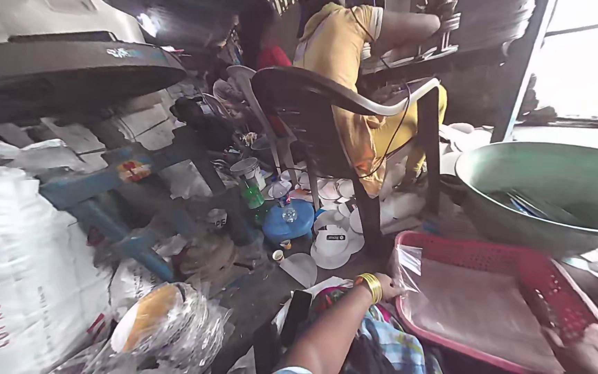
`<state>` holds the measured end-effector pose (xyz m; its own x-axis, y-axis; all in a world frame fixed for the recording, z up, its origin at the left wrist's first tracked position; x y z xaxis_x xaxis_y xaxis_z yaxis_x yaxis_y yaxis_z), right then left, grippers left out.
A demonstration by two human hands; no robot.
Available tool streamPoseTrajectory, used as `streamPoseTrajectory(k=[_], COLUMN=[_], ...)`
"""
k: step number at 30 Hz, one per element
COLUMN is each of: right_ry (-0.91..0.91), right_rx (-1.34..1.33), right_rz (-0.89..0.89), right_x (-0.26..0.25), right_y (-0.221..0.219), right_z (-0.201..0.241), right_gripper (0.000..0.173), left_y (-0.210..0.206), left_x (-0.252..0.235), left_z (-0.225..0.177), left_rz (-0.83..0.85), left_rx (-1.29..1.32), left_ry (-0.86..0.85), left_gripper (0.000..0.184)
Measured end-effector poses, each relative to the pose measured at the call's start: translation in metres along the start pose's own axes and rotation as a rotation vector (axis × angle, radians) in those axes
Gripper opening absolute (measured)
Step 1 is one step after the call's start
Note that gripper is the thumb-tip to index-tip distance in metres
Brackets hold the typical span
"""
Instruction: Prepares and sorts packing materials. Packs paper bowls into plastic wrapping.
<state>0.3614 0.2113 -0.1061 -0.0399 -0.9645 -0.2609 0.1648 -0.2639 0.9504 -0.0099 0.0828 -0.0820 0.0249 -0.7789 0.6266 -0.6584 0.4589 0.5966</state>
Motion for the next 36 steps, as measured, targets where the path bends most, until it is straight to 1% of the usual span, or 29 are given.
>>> streamPoseTrajectory(k=[1, 2, 3, 5, 6, 7, 8, 9, 10, 11, 12, 13, 15, 16, 17, 18, 19, 20, 21, 22, 24, 25, 27, 32, 35, 36], right_ry=[-0.056, -0.105, -0.119, -0.102, -0.09, -0.087, -0.077, -0.083, -0.079, -0.064, -0.073, -0.071, -0.125, -0.128, -0.135, -0.134, -0.104, -0.056, -0.011, 0.013, -0.087, -0.121, -0.133, -0.116, -0.117, -0.117], right_rx=[0.008, 0.018, -0.003, -0.079, -0.1, -0.089, -0.078, -0.065, -0.048, -0.042, -0.034, -0.07, -0.108, -0.121, -0.13, -0.126, -0.104, -0.072, -0.066, -0.069, -0.084, -0.114, -0.153, -0.083, -0.093, -0.125], right_rz=[0.234, 0.363, 0.321, 0.092, 0.022, -0.005, 0.014, 0.069, 0.08, 0.054, 0.093, -0.036, 0.034, -0.02, 0.023, 0.124, 0.199, 0.212, 0.166, 0.108, 0.395, 0.426, 0.395, 0.445, 0.386, 0.399], right_x=[0.005, 0.008, 0.007, 0.001, -0.001, -0.002, -0.005, -0.006, -0.009, -0.011, -0.01, -0.01, -0.006, -0.004, 0.001, 0.004, 0.004, 0.003, 0.004, 0.006, 0.011, 0.011, 0.012, 0.012, 0.009, 0.011], right_y=[0.002, 0.008, 0.012, 0.028, 0.037, 0.038, 0.028, 0.013, -0.009, -0.027, -0.031, -0.026, 0.018, 0.037, 0.054, 0.058, 0.045, 0.022, 0.005, 0.001, 0.027, 0.039, 0.05, 0.037, 0.03, 0.036], right_z=[0.003, 0.009, 0.011, 0.013, 0.015, 0.014, 0.01, 0.006, -0.001, -0.006, -0.006, -0.005, 0.009, 0.015, 0.022, 0.025, 0.021, 0.015, 0.011, 0.011, 0.024, 0.028, 0.029, 0.026, 0.022, 0.025], right_gripper=[0.106, 0.106, 0.105, 0.099, 0.097, 0.095, 0.095, 0.096, 0.098, 0.104, 0.108, 0.109, 0.102, 0.096, 0.091, 0.09, 0.092, 0.094, 0.095, 0.094, 0.088, 0.084, 0.08, 0.082, 0.082, 0.08], left_y=[-0.001, 0.0, 0.0, 0.0, -0.001, -0.001, -0.001, -0.002, -0.002, -0.002, -0.002, -0.002, -0.002, -0.002, -0.002, -0.002, -0.002, -0.002, -0.002, -0.002, -0.001, -0.002, -0.002, -0.003, -0.003, -0.002], left_x=[-0.001, -0.001, 0.0, 0.003, 0.004, 0.003, 0.002, 0.0, -0.001, -0.002, -0.003, -0.004, -0.001, 0.0, 0.001, 0.001, 0.001, 0.001, 0.002, 0.003, 0.004, 0.004, 0.003, 0.002, 0.003, 0.004], left_z=[0.0, 0.0, 0.001, 0.001, -0.001, -0.001, 0.0, 0.001, 0.001, 0.001, 0.002, 0.002, 0.001, 0.0, 0.0, 0.0, 0.0, 0.0, -0.001, -0.002, -0.003, -0.002, -0.001, -0.001, -0.001, -0.002], left_rz=[-0.002, -0.007, -0.011, -0.002, 0.01, 0.016, 0.015, 0.015, 0.011, 0.008, 0.009, 0.009, 0.014, 0.013, 0.011, 0.01, 0.009, 0.011, 0.013, 0.016, 0.014, 0.015, 0.013, 0.01, 0.012, 0.013], left_rx=[0.006, 0.011, 0.014, 0.008, -0.005, -0.014, -0.021, -0.027, -0.028, -0.028, -0.025, -0.022, -0.021, -0.021, -0.02, -0.014, -0.01, -0.01, -0.015, -0.016, -0.012, -0.01, -0.008, 0.004, -0.002, 0.001], left_ry=[0.001, 0.003, 0.005, 0.014, 0.017, 0.018, 0.014, 0.013, 0.014, 0.015, 0.015, 0.014, 0.01, 0.013, 0.019, 0.022, 0.018, 0.014, 0.01, 0.01, 0.015, 0.018, 0.018, 0.008, 0.013, 0.016], left_gripper=[0.061, 0.061, 0.061, 0.061, 0.06, 0.06, 0.06, 0.06, 0.06, 0.061, 0.061, 0.061, 0.06, 0.06, 0.059, 0.059, 0.059, 0.059, 0.059, 0.059, 0.06, 0.06, 0.06, 0.061, 0.061, 0.06])
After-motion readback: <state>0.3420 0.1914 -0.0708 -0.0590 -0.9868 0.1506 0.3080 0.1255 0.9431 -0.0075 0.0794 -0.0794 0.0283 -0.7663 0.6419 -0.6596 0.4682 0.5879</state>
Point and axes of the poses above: each hand's wrist, its own x-axis away from the middle knuckle, its own y-axis out of the back of the hand, z = x × y, the point moved 8 cm from there along -x, towards the middle knuckle, and after that the axes turned 5 degrees about x, right-handed, at the moved point
